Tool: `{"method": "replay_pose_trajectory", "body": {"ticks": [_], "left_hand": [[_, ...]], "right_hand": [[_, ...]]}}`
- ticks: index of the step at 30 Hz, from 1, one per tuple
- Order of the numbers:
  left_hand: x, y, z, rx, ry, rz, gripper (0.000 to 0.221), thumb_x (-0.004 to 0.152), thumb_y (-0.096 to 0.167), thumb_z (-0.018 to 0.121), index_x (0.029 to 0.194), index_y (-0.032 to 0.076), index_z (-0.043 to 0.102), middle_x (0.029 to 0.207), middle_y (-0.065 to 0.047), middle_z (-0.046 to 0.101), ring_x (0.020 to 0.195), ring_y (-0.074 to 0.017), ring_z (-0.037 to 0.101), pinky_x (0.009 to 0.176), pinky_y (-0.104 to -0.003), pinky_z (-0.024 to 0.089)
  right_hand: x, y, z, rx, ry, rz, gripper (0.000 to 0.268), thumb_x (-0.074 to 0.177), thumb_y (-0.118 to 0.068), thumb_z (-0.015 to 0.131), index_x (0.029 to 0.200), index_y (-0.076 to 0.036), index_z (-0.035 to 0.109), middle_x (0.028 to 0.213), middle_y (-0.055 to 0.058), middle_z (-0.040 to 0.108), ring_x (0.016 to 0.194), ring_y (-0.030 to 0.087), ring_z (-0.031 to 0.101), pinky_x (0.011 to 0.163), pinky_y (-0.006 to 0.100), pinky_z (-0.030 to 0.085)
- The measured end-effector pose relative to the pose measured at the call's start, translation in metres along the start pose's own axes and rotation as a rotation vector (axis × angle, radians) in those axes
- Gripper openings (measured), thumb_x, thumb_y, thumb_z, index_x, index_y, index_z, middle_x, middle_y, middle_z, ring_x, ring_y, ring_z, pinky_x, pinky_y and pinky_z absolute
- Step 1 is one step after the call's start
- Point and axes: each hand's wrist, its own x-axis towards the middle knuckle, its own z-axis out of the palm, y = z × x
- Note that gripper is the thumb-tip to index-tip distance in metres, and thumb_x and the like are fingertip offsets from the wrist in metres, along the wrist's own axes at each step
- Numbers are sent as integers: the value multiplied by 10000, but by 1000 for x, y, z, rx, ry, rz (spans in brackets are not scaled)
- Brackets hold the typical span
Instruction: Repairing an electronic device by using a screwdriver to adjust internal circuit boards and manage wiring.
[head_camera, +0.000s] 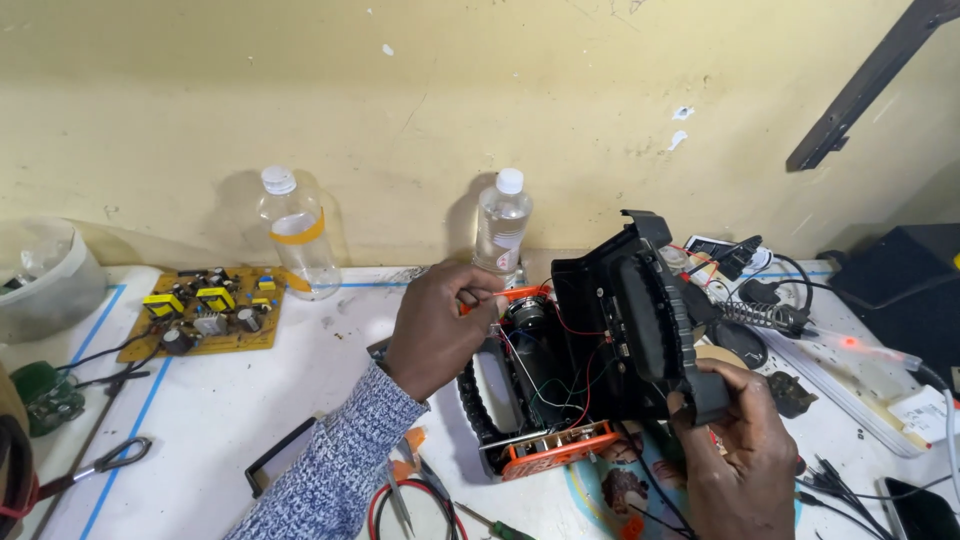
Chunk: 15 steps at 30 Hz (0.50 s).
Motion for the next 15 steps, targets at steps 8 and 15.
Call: {"method": "replay_pose_trajectory", "body": {"ticks": [8, 15], "left_hand": [[1, -18, 16, -99, -24, -50, 318, 930, 229, 623, 1219, 139, 721, 1266, -65, 729, 1229, -244, 662, 1032, -422, 529], [7, -28, 32, 15, -192, 233, 418, 979, 246, 508, 1339, 115, 675, 1308, -111, 722, 1233, -306, 651, 1015, -455, 494]], "right_hand": [[12, -20, -1, 183, -128, 295, 526, 882, -181, 620, 1401, -201, 535, 1328, 77, 607, 1260, 313, 631, 1139, 537, 574], [16, -2, 3, 297, -173, 261, 510, 818, -112, 694, 1323, -81, 629, 1289, 105, 702, 1251, 278, 682, 1157, 463, 603]]}}
